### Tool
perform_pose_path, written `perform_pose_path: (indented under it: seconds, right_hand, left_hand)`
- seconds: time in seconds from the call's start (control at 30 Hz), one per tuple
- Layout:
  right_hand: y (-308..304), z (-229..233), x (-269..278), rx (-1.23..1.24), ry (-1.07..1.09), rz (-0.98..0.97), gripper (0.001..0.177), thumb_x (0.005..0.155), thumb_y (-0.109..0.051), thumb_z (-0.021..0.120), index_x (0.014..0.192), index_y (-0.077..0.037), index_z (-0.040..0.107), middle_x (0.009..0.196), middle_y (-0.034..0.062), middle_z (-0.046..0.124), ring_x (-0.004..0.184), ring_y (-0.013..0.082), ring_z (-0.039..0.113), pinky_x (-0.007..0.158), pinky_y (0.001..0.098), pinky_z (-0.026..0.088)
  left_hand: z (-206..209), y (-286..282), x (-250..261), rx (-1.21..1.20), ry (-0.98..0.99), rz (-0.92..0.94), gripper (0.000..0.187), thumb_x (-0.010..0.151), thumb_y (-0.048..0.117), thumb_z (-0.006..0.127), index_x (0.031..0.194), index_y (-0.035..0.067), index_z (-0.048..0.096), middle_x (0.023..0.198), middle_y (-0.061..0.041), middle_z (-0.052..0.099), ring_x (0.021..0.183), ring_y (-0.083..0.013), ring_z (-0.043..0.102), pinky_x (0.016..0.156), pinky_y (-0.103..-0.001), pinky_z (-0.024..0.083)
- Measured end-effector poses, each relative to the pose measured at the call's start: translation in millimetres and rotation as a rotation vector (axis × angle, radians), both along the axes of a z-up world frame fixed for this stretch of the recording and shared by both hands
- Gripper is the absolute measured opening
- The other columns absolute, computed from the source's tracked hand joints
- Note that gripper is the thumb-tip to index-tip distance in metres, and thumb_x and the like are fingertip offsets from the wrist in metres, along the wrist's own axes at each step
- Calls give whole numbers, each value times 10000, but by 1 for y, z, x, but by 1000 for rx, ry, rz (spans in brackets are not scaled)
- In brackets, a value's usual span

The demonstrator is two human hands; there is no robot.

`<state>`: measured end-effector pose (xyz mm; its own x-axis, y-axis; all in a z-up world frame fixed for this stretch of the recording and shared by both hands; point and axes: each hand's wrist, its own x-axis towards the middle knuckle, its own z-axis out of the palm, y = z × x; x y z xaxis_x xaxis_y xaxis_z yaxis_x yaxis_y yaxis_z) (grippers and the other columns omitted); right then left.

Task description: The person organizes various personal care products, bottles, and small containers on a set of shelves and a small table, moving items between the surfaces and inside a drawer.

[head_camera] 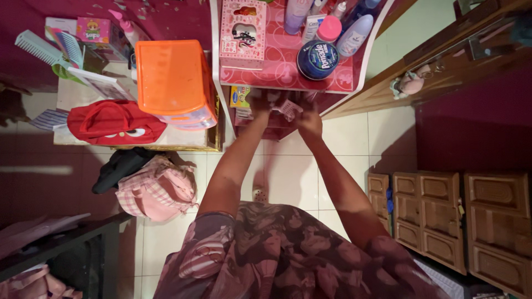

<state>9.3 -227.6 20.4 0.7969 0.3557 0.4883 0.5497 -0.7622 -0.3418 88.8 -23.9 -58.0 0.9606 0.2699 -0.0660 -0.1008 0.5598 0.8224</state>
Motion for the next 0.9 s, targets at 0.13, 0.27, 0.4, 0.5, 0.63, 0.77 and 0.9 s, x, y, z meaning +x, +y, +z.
perform_pose_path:
  seconds: [0.13, 0.27, 0.4, 0.5, 0.63, 0.77, 0.9]
  right_hand:
    - [7, 43, -13, 263, 298, -189, 177, 846, -100, 659, 1011, -42, 686, 1006, 251, 617, 880, 457, 628, 773, 500, 499]
    - [7, 62, -16, 109, 384, -331, 319, 880, -84, 597, 1193, -52, 652, 1100, 235, 625, 991, 454, 622, 817, 526, 498]
    - [5, 59, -16, 231, 421, -295, 261, 938, -122, 604, 1187, -63, 658, 1134, 224, 620, 1018, 450, 624, 833, 508, 502]
    - [2, 47, -10, 289, 357, -243, 252, 928, -120, 605, 1161, -41, 657, 1106, 237, 615, 990, 455, 622, 813, 497, 503]
    - [-11, 30, 2, 339, 242, -72, 254, 901, -106, 597, 1133, -20, 652, 1094, 237, 607, 984, 432, 628, 836, 468, 519]
    - [-8, 42, -3, 245, 267, -156, 225, 949, -90, 551, 1132, -44, 674, 1084, 228, 675, 985, 441, 650, 826, 480, 521]
    - [5, 55, -7, 286, 385, -393, 305, 883, -119, 563, 1160, -40, 660, 916, 237, 714, 870, 463, 678, 715, 518, 516]
  left_hand:
    - [1, -8, -3, 300, 299, 90, 605, 1007, 443, 593, 1466, 143, 338, 1339, -126, 575, 1129, -288, 569, 956, -473, 481]
    - [5, -6, -33, 395, 751, -117, 707, 959, 392, 599, 1501, 164, 207, 1165, -158, 635, 779, -300, 635, 692, -527, 550]
    - [30, -7, -49, 487, 710, -158, 674, 953, 384, 583, 1483, 171, 225, 1032, -164, 695, 617, -295, 663, 599, -559, 580]
    - [32, -3, -52, 830, 530, -109, 528, 943, 424, 596, 1363, 137, 454, 1095, -148, 698, 783, -328, 692, 692, -575, 604]
    - [38, 12, -62, 1771, 246, -358, 569, 899, 689, 646, 1290, 276, 632, 1360, -61, 663, 1300, -310, 593, 1047, -465, 541]
    - [51, 13, -61, 1712, 310, -410, 786, 854, 651, 659, 1462, 176, 506, 1472, -165, 516, 1238, -375, 547, 970, -492, 512]
    - [49, 13, -65, 1650, 311, -368, 849, 834, 646, 681, 1472, 135, 452, 1532, -198, 393, 1302, -385, 464, 1037, -478, 433]
